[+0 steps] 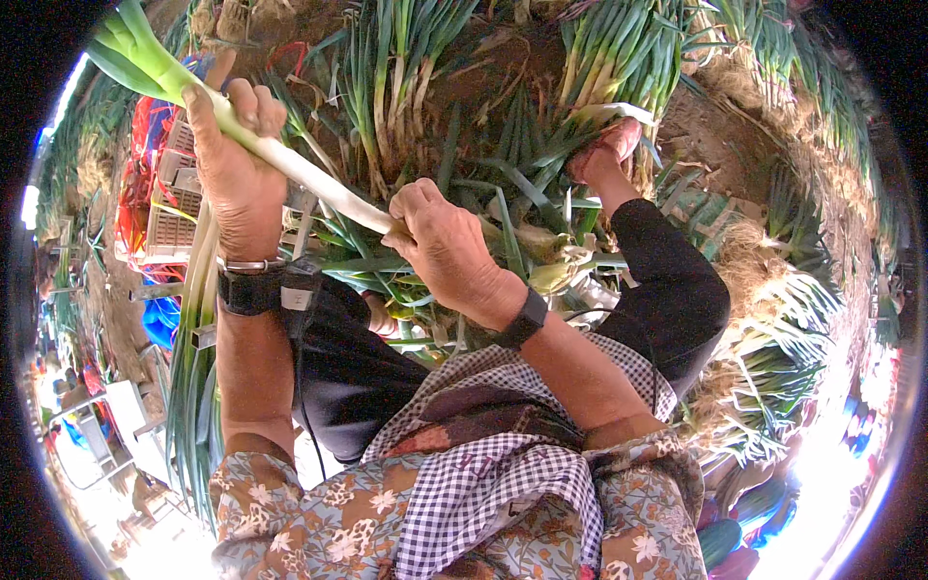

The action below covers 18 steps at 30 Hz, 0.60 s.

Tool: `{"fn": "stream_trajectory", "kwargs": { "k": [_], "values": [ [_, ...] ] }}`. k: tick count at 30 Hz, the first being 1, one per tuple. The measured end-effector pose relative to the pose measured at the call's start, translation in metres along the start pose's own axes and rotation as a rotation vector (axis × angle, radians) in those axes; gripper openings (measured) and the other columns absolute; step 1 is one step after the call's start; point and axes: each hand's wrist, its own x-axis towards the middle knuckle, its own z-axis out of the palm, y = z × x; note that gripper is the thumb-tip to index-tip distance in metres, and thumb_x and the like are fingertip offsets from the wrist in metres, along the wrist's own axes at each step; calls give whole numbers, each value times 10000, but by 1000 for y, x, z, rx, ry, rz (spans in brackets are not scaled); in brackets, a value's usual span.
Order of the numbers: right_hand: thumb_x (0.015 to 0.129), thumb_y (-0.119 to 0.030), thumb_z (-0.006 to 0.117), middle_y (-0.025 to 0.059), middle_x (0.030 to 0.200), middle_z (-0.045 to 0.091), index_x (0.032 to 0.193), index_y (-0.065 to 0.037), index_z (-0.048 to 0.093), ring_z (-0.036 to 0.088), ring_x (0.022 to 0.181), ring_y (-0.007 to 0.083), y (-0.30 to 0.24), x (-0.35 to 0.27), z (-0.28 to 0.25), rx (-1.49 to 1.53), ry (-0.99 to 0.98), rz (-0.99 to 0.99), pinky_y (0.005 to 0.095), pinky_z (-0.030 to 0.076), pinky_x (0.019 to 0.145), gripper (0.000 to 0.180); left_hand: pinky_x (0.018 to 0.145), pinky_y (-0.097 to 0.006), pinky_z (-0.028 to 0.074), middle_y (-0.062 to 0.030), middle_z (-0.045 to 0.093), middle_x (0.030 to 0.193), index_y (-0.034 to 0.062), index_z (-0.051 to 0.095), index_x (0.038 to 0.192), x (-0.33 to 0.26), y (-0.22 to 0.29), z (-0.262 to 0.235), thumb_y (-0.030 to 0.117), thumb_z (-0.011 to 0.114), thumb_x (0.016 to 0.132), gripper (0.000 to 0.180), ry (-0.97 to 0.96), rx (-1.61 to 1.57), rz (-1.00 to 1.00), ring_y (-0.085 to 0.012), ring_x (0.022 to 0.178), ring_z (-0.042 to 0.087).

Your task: Peeling outer layers from green onions and sorting them into bundles or crates.

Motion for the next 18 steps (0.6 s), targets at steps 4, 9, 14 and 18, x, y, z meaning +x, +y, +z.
{"fn": "stream_trajectory", "kwargs": {
  "k": [4, 9, 14, 18],
  "values": [
    [761, -105, 744, 118, 894, 560, 919, -52, 530, 609, 768, 311, 7, -1, -1, 85, -26, -33, 396, 461, 647, 272, 559, -256, 313, -8, 410, 742, -13, 487, 1203, 6, 4, -18, 506, 554, 918, 596, -95, -297, -114, -110, 643, 362],
    [749, -13, 746, 77, 823, 587, 916, -11, 536, 581, 696, 154, 14, 0, -4, 223, -163, -162, 300, 450, 621, 269, 561, -222, 330, -9, 393, 768, -38, 473, 1184, 14, 4, -23, 380, 545, 956, 481, -281, -638, -320, -95, 645, 354],
    [744, -52, 761, 101, 807, 573, 920, -6, 559, 593, 744, 207, -7, 1, -6, 386, -112, 60, 325, 469, 677, 272, 592, -219, 350, -33, 414, 808, -29, 501, 1115, 14, -2, -26, 278, 567, 953, 354, -286, -726, -260, -108, 679, 380],
    [800, -37, 732, -1, 807, 593, 937, -21, 561, 552, 666, 54, 9, -5, 3, 551, -155, 60, 214, 446, 557, 220, 676, -263, 396, -64, 490, 869, -14, 520, 1114, 16, -7, -26, 352, 569, 945, 406, -267, -846, -293, -143, 786, 437]
  ]
}}
